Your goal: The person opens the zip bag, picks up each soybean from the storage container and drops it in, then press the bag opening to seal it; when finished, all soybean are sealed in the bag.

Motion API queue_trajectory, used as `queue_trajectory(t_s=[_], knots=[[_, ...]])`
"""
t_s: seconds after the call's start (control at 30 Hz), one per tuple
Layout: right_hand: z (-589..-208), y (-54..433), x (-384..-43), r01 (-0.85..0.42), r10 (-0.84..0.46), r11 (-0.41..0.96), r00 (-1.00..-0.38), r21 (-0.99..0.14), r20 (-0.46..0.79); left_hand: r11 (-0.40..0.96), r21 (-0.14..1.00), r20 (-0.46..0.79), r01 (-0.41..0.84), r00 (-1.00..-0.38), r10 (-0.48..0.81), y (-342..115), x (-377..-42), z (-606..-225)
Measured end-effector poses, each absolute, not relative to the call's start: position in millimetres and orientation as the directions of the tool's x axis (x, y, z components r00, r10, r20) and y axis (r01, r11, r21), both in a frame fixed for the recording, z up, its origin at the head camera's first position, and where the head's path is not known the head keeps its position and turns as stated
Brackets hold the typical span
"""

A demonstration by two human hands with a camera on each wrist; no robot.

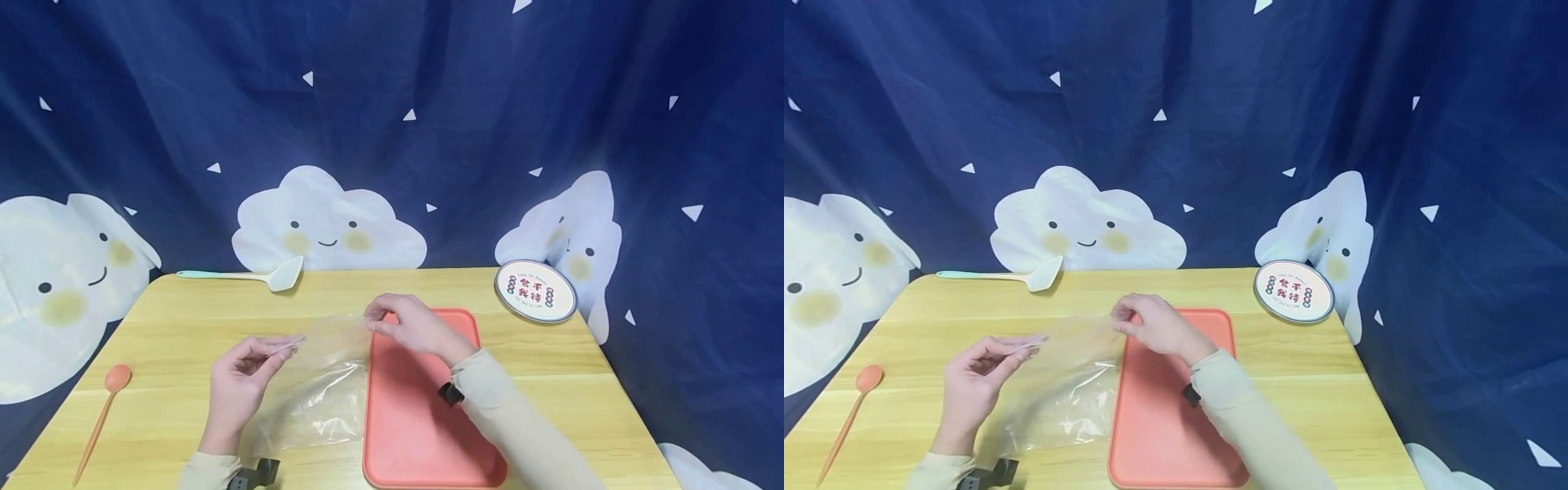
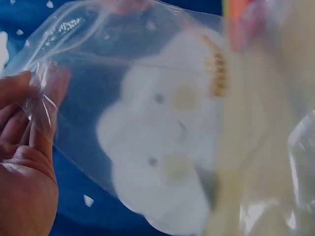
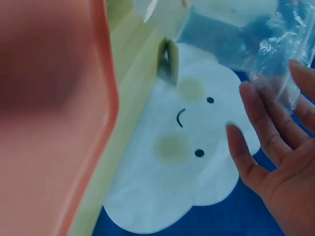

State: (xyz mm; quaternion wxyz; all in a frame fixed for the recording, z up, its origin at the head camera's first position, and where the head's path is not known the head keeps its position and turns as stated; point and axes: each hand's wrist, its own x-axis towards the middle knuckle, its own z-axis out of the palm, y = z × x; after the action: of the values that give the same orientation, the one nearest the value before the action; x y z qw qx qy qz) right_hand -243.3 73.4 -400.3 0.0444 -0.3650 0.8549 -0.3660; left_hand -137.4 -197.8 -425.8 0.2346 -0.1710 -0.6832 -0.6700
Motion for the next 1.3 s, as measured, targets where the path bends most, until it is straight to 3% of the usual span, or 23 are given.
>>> queue_trajectory(t_s=[0.13,0.23,0.33,0.47,0.67,0.77,0.93,1.0,1.17,1.23,1.3], knots=[[-389,84,-240,-0.597,-0.645,0.424,-0.727,-0.681,0.236,0.021,0.820,0.571,0.571,-0.817,-0.082,-191,-133,-405],[-375,93,-234,-0.607,-0.620,0.382,-0.727,-0.697,0.293,0.096,0.833,0.551,0.544,-0.830,-0.081,-186,-128,-387],[-360,104,-226,-0.624,-0.585,0.343,-0.726,-0.702,0.360,0.110,0.797,0.601,0.594,-0.798,-0.045,-182,-126,-373],[-343,117,-217,-0.665,-0.515,0.309,-0.718,-0.680,0.468,0.045,0.733,0.680,0.679,-0.733,-0.008,-175,-130,-361],[-326,135,-207,-0.741,-0.418,0.203,-0.656,-0.640,0.628,-0.034,0.705,0.708,0.709,-0.706,-0.026,-158,-137,-351],[-320,145,-204,-0.755,-0.382,0.219,-0.650,-0.618,0.657,-0.037,0.711,0.701,0.702,-0.712,-0.029,-149,-140,-350],[-309,156,-197,-0.753,-0.325,0.371,-0.654,-0.544,0.683,-0.018,0.727,0.687,0.687,-0.727,0.009,-132,-145,-355],[-303,156,-192,-0.774,-0.321,0.448,-0.607,-0.448,0.727,-0.007,0.717,0.696,0.697,-0.717,0.044,-125,-147,-357],[-294,142,-178,-0.859,-0.455,0.497,-0.378,-0.123,0.806,0.137,0.634,0.755,0.762,-0.647,0.104,-110,-152,-362],[-292,134,-174,-0.890,-0.548,0.450,-0.336,-0.069,0.766,0.179,0.612,0.765,0.770,-0.634,0.115,-105,-153,-362],[-291,126,-172,-0.905,-0.631,0.419,-0.344,-0.069,0.696,0.165,0.605,0.768,0.779,-0.626,0.135,-100,-154,-361]])
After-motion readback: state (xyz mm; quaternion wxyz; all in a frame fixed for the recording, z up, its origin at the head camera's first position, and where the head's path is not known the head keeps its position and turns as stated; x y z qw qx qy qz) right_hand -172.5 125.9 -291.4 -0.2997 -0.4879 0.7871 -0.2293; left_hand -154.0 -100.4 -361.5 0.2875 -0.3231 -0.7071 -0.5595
